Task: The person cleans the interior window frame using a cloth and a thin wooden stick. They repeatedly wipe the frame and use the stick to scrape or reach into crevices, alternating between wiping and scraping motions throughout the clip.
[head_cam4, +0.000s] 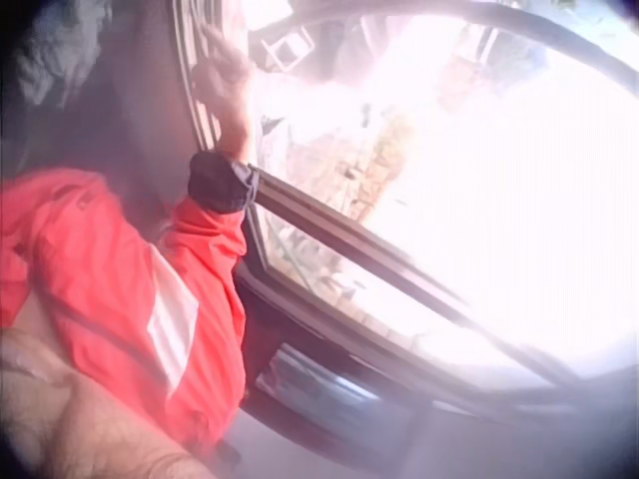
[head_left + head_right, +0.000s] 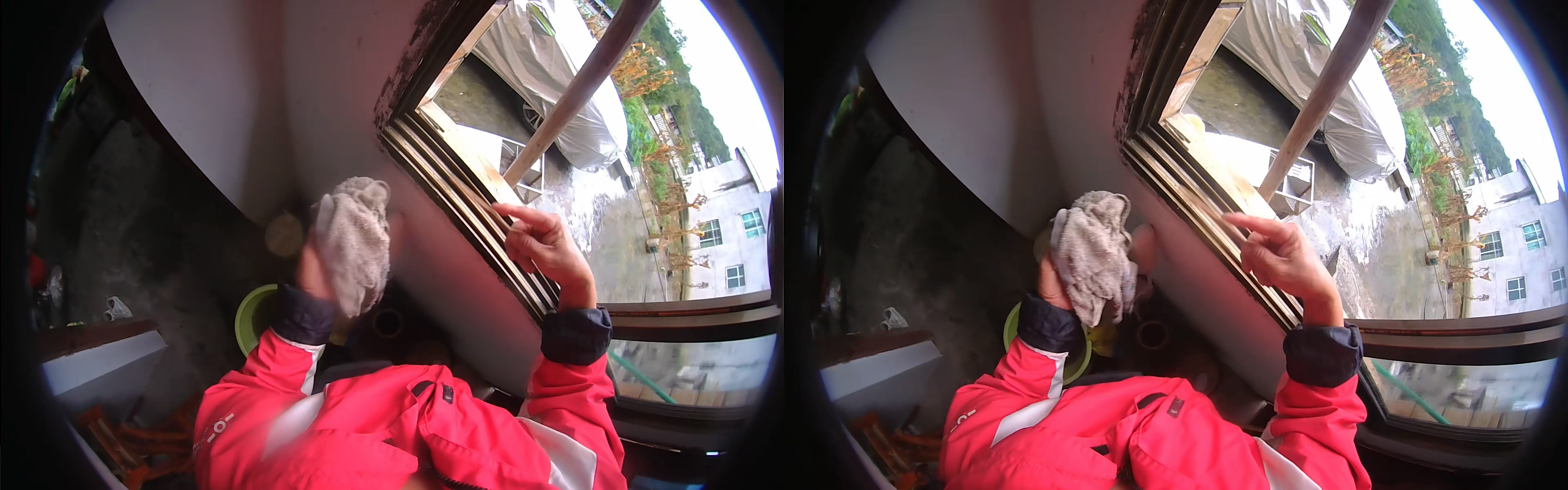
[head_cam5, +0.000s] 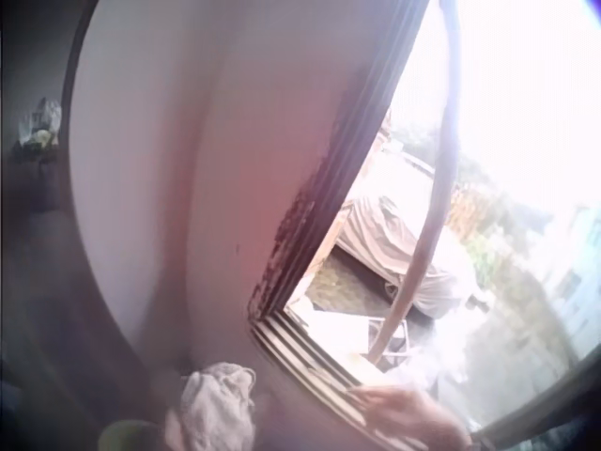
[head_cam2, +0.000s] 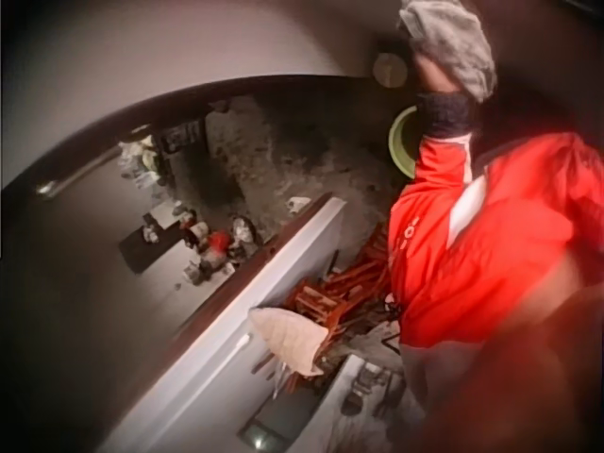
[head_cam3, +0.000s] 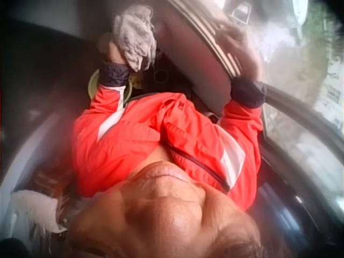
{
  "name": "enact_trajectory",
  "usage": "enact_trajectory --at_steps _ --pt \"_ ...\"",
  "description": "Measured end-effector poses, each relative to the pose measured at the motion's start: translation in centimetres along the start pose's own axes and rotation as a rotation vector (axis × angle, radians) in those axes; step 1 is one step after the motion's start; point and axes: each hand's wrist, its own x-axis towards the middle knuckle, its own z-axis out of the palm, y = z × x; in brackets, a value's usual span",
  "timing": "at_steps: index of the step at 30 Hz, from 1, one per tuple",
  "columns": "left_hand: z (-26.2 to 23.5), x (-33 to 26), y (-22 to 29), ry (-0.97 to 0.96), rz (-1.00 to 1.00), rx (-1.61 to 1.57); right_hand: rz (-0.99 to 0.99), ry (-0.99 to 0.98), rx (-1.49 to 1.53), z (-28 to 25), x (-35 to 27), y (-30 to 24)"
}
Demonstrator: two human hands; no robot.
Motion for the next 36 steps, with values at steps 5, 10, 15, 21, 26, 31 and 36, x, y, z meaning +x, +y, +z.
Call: enact_trajectory --at_steps 5,10,15,21,26,31,36 --pt "0.2 -3.3 2.1 0.104 0.057 0.043 -0.015 0.04 0.226 2.0 3.7 -1.8" --pt "0.0 -5.2 3.6 0.126 0.046 -0.005 -0.229 -0.095 0.485 2.3 6.3 -2.6" --pt "0.5 -6.5 3.8 0.16 0.034 0.075 -0.306 0.163 -0.081 2.5 8.5 -1.5" --pt "0.5 -7.4 2.8 0.271 0.049 -0.035 -0.359 0.171 -0.389 3.1 9.5 -1.9" --pt "1.3 -7.6 2.2 0.265 0.102 -0.02 -0.448 0.229 -0.463 4.0 9.7 -1.8" --pt "0.4 -7.8 2.3 0.199 0.003 -0.032 -0.661 0.528 -0.888 1.9 11.4 -0.3" --pt "0.5 -7.8 2.2 0.26 -0.017 -0.013 -0.578 0.473 -1.126 0.7 11.9 0.3"
